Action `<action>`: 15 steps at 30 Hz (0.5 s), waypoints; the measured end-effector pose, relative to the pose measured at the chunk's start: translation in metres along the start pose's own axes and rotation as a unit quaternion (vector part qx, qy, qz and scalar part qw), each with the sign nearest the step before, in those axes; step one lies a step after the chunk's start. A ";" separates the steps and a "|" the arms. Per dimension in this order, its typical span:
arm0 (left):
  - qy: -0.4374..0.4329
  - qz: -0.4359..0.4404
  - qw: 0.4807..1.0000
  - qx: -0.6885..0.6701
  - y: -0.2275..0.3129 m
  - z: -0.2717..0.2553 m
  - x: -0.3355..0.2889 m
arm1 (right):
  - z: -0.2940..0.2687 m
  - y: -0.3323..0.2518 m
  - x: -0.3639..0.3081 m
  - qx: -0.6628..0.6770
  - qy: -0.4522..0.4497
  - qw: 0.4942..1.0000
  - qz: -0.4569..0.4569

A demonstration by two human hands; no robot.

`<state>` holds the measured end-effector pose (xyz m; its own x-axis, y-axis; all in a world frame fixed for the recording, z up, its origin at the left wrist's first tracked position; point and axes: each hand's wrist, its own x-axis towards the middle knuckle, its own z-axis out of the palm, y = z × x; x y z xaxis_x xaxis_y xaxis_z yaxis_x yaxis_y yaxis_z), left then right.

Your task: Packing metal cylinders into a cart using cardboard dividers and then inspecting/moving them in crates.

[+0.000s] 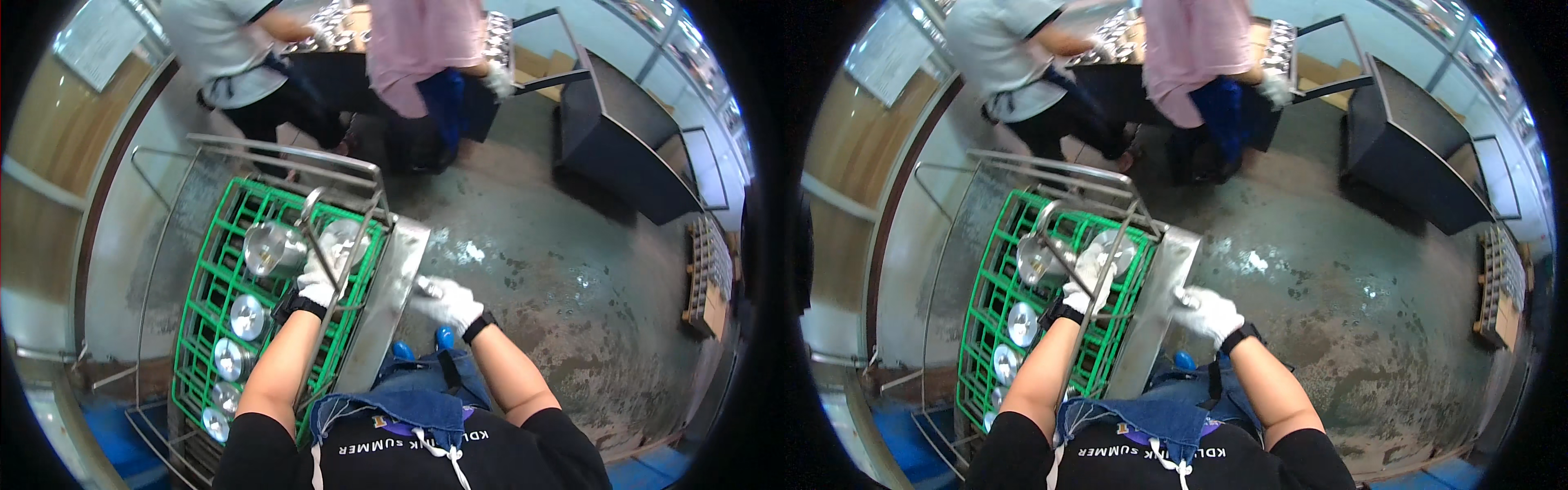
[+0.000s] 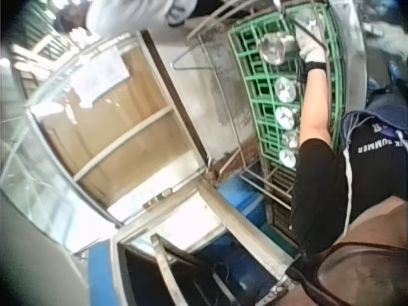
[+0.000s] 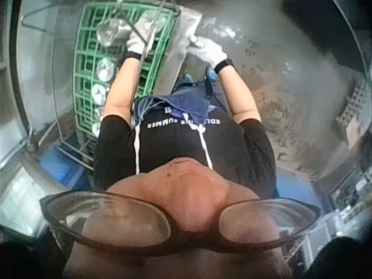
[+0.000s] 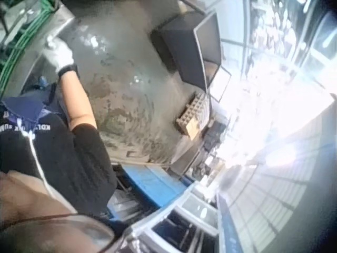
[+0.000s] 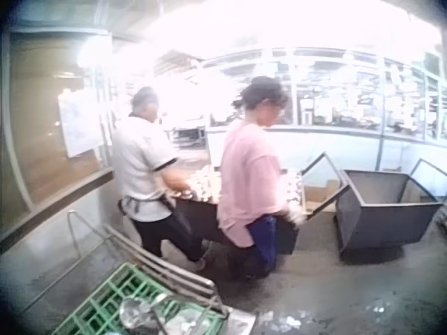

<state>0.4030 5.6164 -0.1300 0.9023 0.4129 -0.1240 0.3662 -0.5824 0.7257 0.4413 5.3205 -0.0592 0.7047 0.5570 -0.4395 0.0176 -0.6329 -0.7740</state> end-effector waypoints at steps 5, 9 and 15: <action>-0.084 -0.190 0.953 0.222 0.056 0.013 0.052 | -0.015 0.027 -0.046 0.017 -0.021 0.987 0.157; -0.160 -0.187 0.938 0.245 0.021 -0.006 0.080 | -0.002 0.059 -0.070 0.107 -0.003 0.988 0.110; -0.171 -0.099 0.921 0.337 -0.046 0.001 0.093 | 0.004 0.064 -0.091 0.162 -0.017 0.976 0.145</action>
<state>0.4700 5.6811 -0.1752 0.7789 0.3811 -0.4980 0.4863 -0.8685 0.0959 0.3754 5.2311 -0.0707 0.6229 0.4004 -0.6720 -0.4085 -0.5661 -0.7160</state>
